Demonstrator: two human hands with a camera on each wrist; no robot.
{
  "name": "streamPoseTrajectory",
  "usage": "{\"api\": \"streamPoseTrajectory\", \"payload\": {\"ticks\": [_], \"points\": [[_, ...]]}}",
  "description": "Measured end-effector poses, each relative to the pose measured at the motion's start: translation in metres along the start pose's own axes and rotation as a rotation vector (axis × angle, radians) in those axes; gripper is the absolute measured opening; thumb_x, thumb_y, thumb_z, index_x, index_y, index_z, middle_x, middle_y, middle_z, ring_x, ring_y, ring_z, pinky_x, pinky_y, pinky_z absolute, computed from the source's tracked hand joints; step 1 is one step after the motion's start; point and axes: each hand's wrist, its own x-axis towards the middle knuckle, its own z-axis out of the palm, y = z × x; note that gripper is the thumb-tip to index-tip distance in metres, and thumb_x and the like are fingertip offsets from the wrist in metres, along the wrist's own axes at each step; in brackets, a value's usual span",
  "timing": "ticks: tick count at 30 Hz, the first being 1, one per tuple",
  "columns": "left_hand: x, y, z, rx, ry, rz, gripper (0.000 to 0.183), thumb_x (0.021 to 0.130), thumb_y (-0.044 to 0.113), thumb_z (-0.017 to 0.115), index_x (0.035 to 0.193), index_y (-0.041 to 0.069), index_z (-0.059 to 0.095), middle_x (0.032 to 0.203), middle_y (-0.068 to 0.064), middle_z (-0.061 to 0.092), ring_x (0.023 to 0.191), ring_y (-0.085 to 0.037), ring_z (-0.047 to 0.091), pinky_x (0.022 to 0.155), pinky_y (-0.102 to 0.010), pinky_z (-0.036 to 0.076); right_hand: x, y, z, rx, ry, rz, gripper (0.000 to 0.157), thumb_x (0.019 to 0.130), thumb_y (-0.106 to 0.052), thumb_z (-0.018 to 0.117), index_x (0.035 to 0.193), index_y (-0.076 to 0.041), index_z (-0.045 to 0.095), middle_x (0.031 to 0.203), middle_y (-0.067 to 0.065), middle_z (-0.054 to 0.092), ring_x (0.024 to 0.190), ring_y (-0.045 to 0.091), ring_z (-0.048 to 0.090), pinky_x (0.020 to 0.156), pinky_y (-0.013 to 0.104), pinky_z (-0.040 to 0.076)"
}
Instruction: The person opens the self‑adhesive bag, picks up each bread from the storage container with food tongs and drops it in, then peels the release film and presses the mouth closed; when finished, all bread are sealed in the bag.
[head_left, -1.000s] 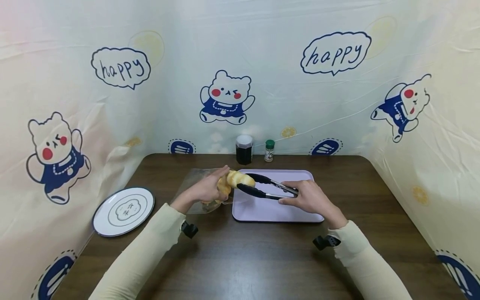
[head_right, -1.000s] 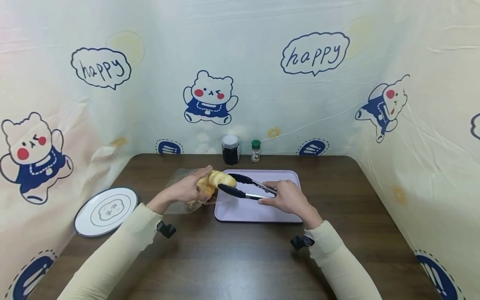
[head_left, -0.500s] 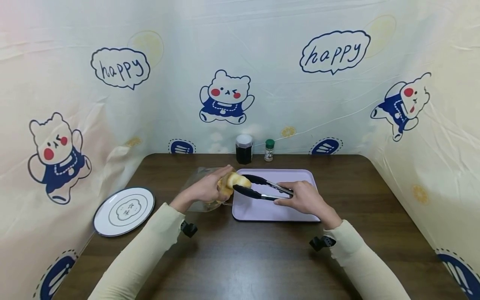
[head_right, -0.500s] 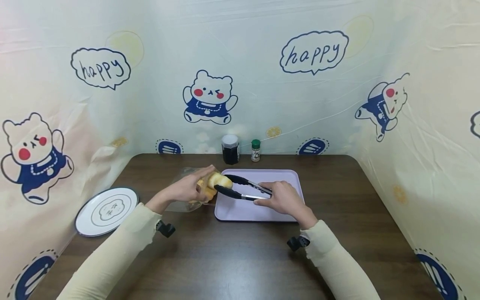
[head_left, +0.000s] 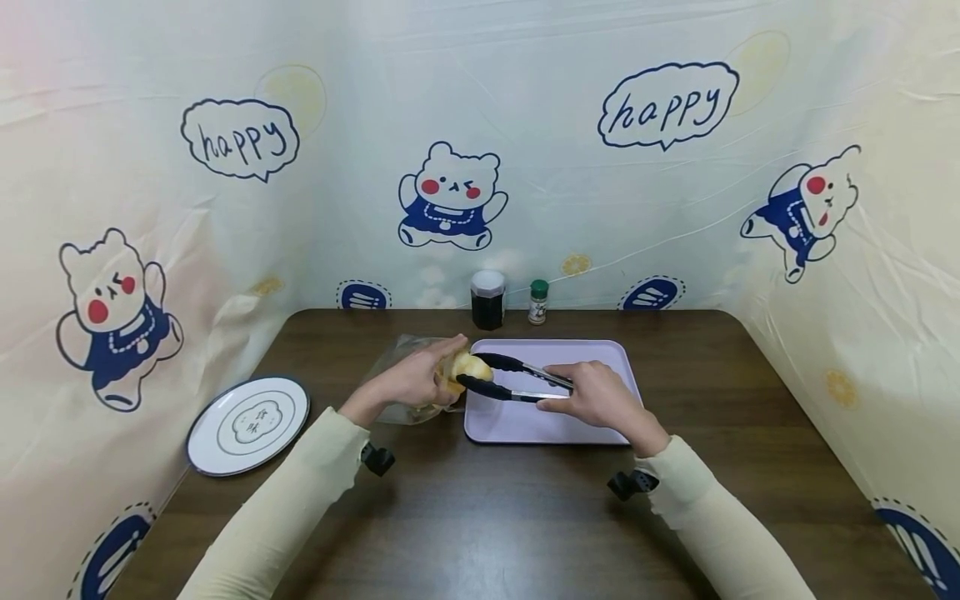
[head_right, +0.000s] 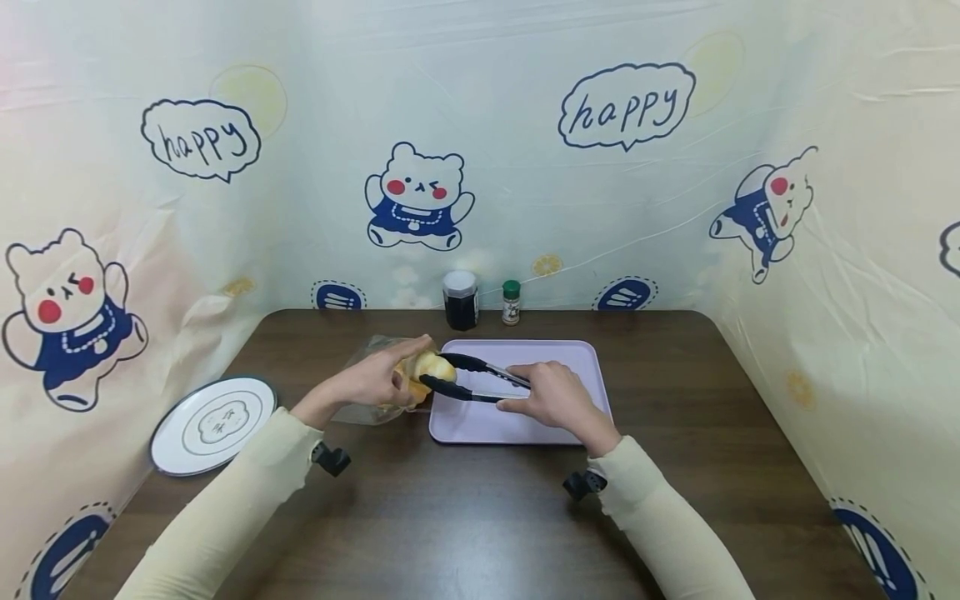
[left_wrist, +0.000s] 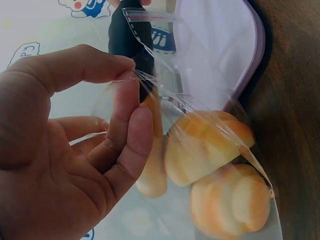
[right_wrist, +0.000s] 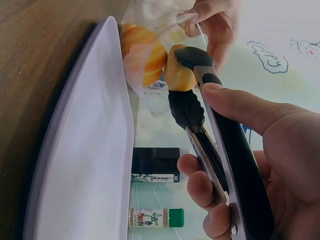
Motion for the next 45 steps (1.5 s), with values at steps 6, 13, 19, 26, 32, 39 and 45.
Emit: {"api": "streamPoseTrajectory", "payload": {"ticks": [6,13,19,26,32,39,45], "points": [[0.001,0.0,-0.001,0.018,0.014,-0.022,0.101,0.075,0.01,0.08,0.159,0.011,0.024,0.169,-0.011,0.013,0.15,-0.041,0.026,0.116,-0.059,0.034,0.002,-0.005,-0.002,-0.009,-0.001,-0.02,0.062,0.078,-0.052,0.08,0.129,-0.019,0.069,0.074,-0.003,0.058,0.067,0.014,0.049,0.059,0.027,0.036],[0.001,0.002,-0.001,0.002,0.012,-0.048,0.103,0.074,0.008,0.078,0.16,0.009,0.02,0.169,-0.007,0.011,0.151,-0.038,0.027,0.116,-0.056,0.036,0.005,-0.009,-0.003,-0.021,-0.007,0.0,0.062,0.078,-0.052,0.08,0.129,-0.019,0.069,0.072,-0.002,0.057,0.067,0.014,0.049,0.059,0.027,0.036],[0.004,0.003,0.004,-0.008,-0.006,-0.018,0.106,0.075,0.008,0.08,0.161,0.012,0.018,0.17,-0.002,0.011,0.135,-0.027,0.049,0.1,-0.042,0.05,0.007,-0.013,-0.001,-0.018,-0.006,0.007,0.062,0.079,-0.052,0.08,0.129,-0.018,0.069,0.071,-0.001,0.056,0.067,0.015,0.049,0.059,0.027,0.035],[0.005,0.005,0.006,-0.014,-0.037,-0.007,0.104,0.075,0.007,0.078,0.161,0.013,0.018,0.17,-0.001,0.01,0.133,-0.022,0.048,0.09,-0.034,0.051,0.009,-0.019,0.0,-0.051,-0.01,0.021,0.062,0.079,-0.053,0.079,0.129,-0.018,0.069,0.072,-0.001,0.056,0.066,0.015,0.048,0.057,0.027,0.034],[0.005,0.006,0.006,-0.037,-0.035,-0.01,0.105,0.075,0.003,0.078,0.161,0.015,0.018,0.17,0.001,0.009,0.098,-0.023,0.061,0.074,-0.032,0.052,0.011,-0.022,-0.001,-0.06,-0.02,0.013,0.062,0.079,-0.053,0.079,0.13,-0.019,0.068,0.072,-0.002,0.057,0.067,0.015,0.05,0.057,0.028,0.036],[0.006,0.001,0.004,-0.033,0.008,0.001,0.104,0.076,0.007,0.08,0.16,0.009,0.019,0.169,-0.005,0.011,0.149,-0.032,0.032,0.114,-0.051,0.039,0.008,-0.018,-0.002,-0.062,-0.004,0.025,0.065,0.078,-0.054,0.08,0.13,-0.017,0.069,0.094,0.004,0.072,0.074,0.017,0.053,0.065,0.031,0.045],[0.004,-0.003,0.003,-0.047,0.015,-0.049,0.105,0.077,0.01,0.081,0.161,0.014,0.017,0.17,-0.002,0.009,0.153,-0.033,0.023,0.118,-0.055,0.034,0.0,-0.01,-0.003,-0.067,0.012,0.019,0.067,0.078,-0.054,0.079,0.13,-0.014,0.068,0.115,0.011,0.075,0.079,0.017,0.057,0.077,0.039,0.053]]}}
